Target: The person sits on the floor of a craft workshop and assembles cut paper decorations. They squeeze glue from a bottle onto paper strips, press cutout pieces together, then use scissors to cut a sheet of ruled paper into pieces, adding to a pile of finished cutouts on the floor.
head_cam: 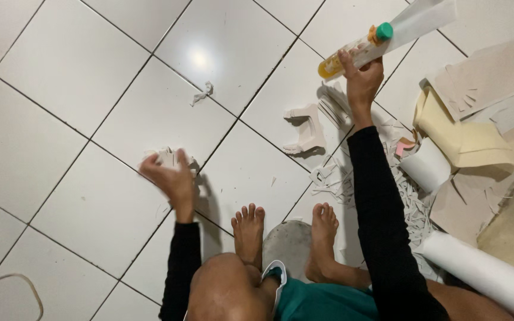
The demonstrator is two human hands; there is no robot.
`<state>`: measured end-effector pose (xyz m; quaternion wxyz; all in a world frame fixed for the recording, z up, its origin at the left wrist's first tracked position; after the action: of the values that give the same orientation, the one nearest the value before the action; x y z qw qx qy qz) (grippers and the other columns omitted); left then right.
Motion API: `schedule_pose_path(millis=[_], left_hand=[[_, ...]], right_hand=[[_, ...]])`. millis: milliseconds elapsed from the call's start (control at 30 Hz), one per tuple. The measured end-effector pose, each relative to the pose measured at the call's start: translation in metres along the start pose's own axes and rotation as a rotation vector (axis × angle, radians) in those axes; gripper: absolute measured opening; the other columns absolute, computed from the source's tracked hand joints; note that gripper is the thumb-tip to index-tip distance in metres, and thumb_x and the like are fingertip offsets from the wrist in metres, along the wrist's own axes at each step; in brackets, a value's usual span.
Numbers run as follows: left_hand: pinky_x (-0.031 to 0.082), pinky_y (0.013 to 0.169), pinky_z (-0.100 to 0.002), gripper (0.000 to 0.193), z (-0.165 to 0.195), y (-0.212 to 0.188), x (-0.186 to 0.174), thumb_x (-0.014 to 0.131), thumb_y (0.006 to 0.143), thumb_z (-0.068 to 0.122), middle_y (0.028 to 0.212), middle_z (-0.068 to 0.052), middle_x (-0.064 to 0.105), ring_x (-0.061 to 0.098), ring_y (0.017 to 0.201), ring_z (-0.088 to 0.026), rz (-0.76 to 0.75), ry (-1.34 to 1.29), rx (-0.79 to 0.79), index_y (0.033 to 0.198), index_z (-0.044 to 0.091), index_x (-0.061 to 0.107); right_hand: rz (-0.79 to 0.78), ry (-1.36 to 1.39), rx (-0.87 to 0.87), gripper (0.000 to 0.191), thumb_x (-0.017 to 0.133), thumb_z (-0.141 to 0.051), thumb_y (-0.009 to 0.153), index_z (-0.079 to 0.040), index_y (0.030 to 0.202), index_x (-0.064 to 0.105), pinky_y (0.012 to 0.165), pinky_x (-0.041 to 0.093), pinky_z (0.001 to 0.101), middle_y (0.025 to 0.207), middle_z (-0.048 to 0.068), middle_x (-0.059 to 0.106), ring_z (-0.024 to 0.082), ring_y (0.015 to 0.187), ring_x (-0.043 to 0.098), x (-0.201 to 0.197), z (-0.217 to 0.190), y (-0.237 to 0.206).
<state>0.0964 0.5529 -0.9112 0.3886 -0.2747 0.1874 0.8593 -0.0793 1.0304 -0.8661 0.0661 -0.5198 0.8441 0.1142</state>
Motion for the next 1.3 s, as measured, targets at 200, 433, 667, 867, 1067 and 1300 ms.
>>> schedule_pose_path(millis=[200, 433, 667, 867, 1067, 1300], left_hand=[[0.042, 0.11, -0.059, 0.065, 0.169, -0.084, 0.236, 0.07, 0.096, 0.022, 0.15, -0.03, 0.045, 0.045, 0.138, -0.045, -0.77, 0.261, 0.841, 0.149, -0.005, 0.042], [0.05, 0.091, -0.063, 0.038, 0.208, -0.177, 0.319, 0.068, 0.089, 0.036, 0.136, -0.007, 0.056, 0.05, 0.13, -0.033, -1.068, 0.629, 1.582, 0.126, 0.028, 0.066], [0.051, 0.093, -0.053, 0.014, 0.167, -0.132, 0.303, 0.065, 0.096, 0.035, 0.097, 0.004, 0.069, 0.061, 0.11, -0.023, -0.944, 0.661, 1.496, 0.102, 0.024, 0.073], [0.053, 0.082, -0.049, 0.029, 0.087, -0.004, 0.203, 0.076, 0.076, 0.022, 0.101, -0.004, 0.071, 0.064, 0.109, -0.027, -0.889, 0.656, 0.985, 0.102, 0.014, 0.068], [0.057, 0.076, -0.045, 0.012, 0.038, 0.055, 0.096, 0.07, 0.09, 0.014, 0.097, -0.007, 0.07, 0.068, 0.098, -0.031, -0.716, 0.678, 0.779, 0.1, 0.014, 0.066], [0.057, 0.069, -0.046, 0.008, 0.008, 0.027, 0.05, 0.065, 0.094, 0.016, 0.09, -0.009, 0.069, 0.071, 0.086, -0.031, -0.749, 0.775, 0.779, 0.101, 0.014, 0.063]], right_hand=[[-0.013, -0.11, -0.002, 0.051, 0.086, -0.027, 0.093, 0.003, 0.125, 0.06, 0.088, 0.062, 0.0347, 0.111, 0.013, 0.071, 0.019, 0.1, 0.072, -0.01, -0.013, -0.023], [-0.04, -0.213, -0.051, 0.05, 0.089, -0.025, 0.093, 0.004, 0.125, 0.062, 0.093, 0.061, 0.0318, 0.112, 0.011, 0.072, 0.018, 0.102, 0.072, -0.053, -0.013, -0.033], [-0.088, -0.152, -0.03, 0.047, 0.086, -0.022, 0.096, 0.003, 0.125, 0.059, 0.09, 0.061, 0.0321, 0.114, 0.01, 0.07, 0.018, 0.103, 0.071, -0.062, -0.007, -0.044], [-0.219, -0.029, -0.045, 0.05, 0.085, -0.019, 0.097, 0.004, 0.129, 0.055, 0.093, 0.063, 0.0345, 0.118, 0.012, 0.067, 0.02, 0.108, 0.071, -0.004, -0.021, -0.063], [-0.435, -0.081, -0.096, 0.057, 0.082, -0.03, 0.098, 0.003, 0.136, 0.055, 0.099, 0.062, 0.037, 0.121, 0.016, 0.07, 0.025, 0.113, 0.073, 0.093, -0.057, -0.1], [-0.674, -0.279, -0.149, 0.059, 0.081, -0.042, 0.092, 0.0, 0.128, 0.061, 0.096, 0.061, 0.0468, 0.115, 0.017, 0.075, 0.029, 0.106, 0.075, 0.14, -0.072, -0.121]])
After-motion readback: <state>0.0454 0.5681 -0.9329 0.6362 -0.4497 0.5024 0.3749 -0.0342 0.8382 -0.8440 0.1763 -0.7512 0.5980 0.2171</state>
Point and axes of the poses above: each hand's wrist, its own y-axis towards the middle knuckle, its own x-axis out of the palm, z = x × y, the point moved 10 cm from there along y, towards the middle knuckle
